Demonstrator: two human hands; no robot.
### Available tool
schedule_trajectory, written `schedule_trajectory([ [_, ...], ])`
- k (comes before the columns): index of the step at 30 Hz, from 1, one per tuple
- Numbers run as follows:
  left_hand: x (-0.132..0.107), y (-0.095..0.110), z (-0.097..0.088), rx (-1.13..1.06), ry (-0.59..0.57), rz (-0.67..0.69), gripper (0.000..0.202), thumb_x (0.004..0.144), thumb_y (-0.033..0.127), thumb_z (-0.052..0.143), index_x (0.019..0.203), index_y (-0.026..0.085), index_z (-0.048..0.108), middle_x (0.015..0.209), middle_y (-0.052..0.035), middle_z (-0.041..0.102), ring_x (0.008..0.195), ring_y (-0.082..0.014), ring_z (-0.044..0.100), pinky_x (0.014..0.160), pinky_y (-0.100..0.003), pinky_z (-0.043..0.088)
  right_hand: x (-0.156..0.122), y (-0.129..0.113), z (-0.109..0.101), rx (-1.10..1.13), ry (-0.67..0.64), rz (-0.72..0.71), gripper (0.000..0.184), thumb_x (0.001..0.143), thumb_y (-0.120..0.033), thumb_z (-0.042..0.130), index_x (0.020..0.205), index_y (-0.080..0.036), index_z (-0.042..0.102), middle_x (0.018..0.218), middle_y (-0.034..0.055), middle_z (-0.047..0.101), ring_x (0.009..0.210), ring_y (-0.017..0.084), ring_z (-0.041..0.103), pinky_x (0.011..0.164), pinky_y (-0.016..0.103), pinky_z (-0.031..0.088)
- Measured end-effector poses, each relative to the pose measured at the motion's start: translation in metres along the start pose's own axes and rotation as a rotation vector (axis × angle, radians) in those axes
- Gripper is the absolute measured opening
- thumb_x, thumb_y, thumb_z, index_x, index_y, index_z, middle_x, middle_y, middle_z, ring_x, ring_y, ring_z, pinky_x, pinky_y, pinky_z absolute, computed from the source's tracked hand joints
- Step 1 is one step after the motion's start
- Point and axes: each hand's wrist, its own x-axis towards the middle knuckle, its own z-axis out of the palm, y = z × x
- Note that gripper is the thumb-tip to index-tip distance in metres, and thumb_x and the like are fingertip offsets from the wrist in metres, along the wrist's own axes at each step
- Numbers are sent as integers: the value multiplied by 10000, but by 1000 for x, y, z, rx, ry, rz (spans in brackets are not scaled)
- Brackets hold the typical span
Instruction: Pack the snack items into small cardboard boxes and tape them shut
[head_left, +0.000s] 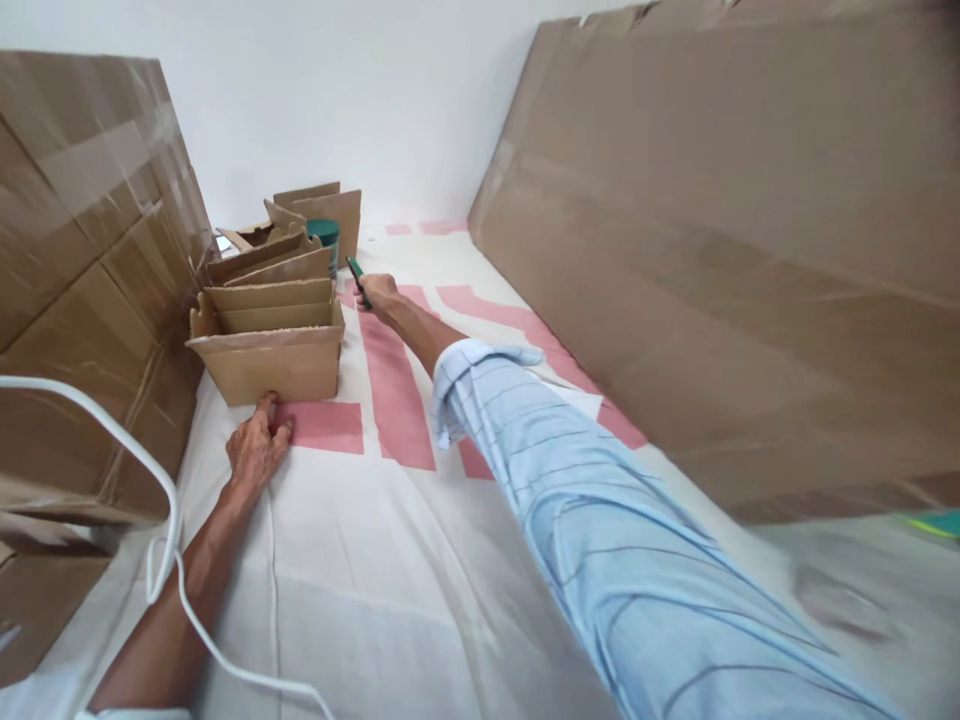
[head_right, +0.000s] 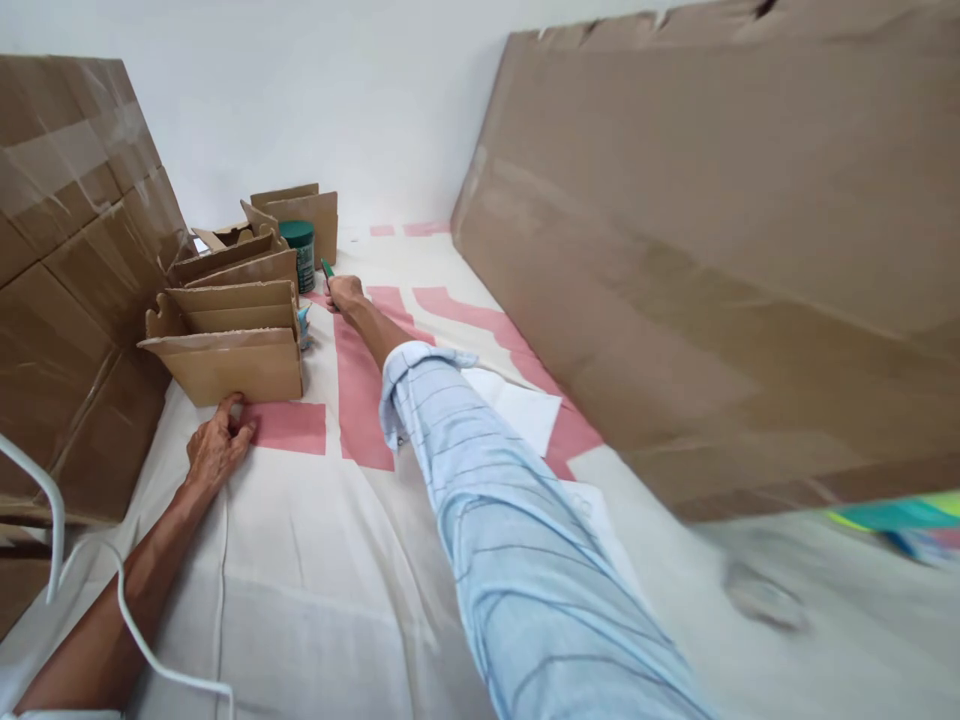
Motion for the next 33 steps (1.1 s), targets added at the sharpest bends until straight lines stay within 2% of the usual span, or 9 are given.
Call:
schedule_trajectory([
  [4, 10, -1, -4, 1, -40, 15, 585, 966, 362, 621, 1546, 331, 554, 1053, -52, 802, 1029, -301, 731, 883, -366, 517, -53, -26, -14, -125, 65, 52, 237, 1099, -159, 490, 870, -205, 529, 653, -81, 468, 627, 95, 410, 598, 243, 351],
  [8, 17, 0, -4, 20, -30, 11, 600, 954, 346, 610, 1551, 316, 559, 1044, -76, 794, 1041, -317, 724, 904, -383, 522, -143, -37, -27, -228, 25, 2, 116, 1039, -131, 521, 968, -157, 610, 726, -62, 556, 624, 98, 475, 609, 252, 390],
  [10, 20, 0, -3, 13, -28, 11, 608, 949, 334, 611, 1554, 310, 560, 1055, -92, 794, 1044, -331, 725, 909, -399, 522, -201, -30, -35, -289, -18, -42, 82, 996, -172, 589, 1027, -152, 662, 728, -51, 572, 649, 131, 511, 633, 274, 417],
  [14, 25, -1, 0, -26, -16, 2, 614, 932, 326, 641, 1542, 287, 578, 1046, -117, 794, 1050, -366, 728, 911, -436, 519, -312, 2, -47, -674, -95, -271, 340, 991, -242, 558, 1302, -162, 670, 1005, 51, 677, 905, 217, 637, 828, 341, 513],
  [17, 22, -3, 0, -71, 8, 13, 644, 943, 380, 655, 1563, 245, 545, 1064, -138, 793, 1091, -378, 721, 951, -460, 518, -368, 24, -49, -863, -68, -302, 424, 1014, -230, 497, 1419, -199, 619, 1117, 85, 675, 1004, 247, 655, 929, 372, 544],
  [20, 11, -8, -3, -139, 17, 67, 687, 960, 434, 647, 1595, 216, 499, 1095, -141, 789, 1095, -366, 731, 980, -461, 529, -394, 34, -49, -973, -4, -295, 464, 1026, -211, 474, 1478, -216, 581, 1152, 102, 677, 1096, 276, 640, 995, 399, 545],
  [25, -19, -26, -12, -295, 13, 173, 743, 958, 392, 629, 1630, 141, 433, 1142, -141, 794, 1073, -315, 757, 982, -436, 574, -403, 40, -53, -1133, 85, -252, 463, 1036, -204, 496, 1490, -182, 584, 1291, 152, 677, 1183, 311, 589, 1050, 433, 496],
  [29, -55, -41, -18, -413, 25, 223, 692, 919, 390, 668, 1557, 164, 527, 1235, -141, 788, 1147, -279, 759, 999, -409, 595, -405, 41, -53, -1237, 72, -195, 459, 1044, -249, 552, 1493, -163, 589, 1366, 168, 657, 1235, 316, 565, 1037, 415, 462],
  [33, -100, -55, -21, -471, 50, 240, 663, 866, 379, 713, 1484, 164, 604, 1282, -181, 780, 1193, -315, 753, 993, -452, 608, -410, 34, -49, -1235, 88, -172, 459, 1051, -226, 543, 1503, -157, 578, 1404, 171, 636, 1264, 298, 553, 1056, 391, 437],
])
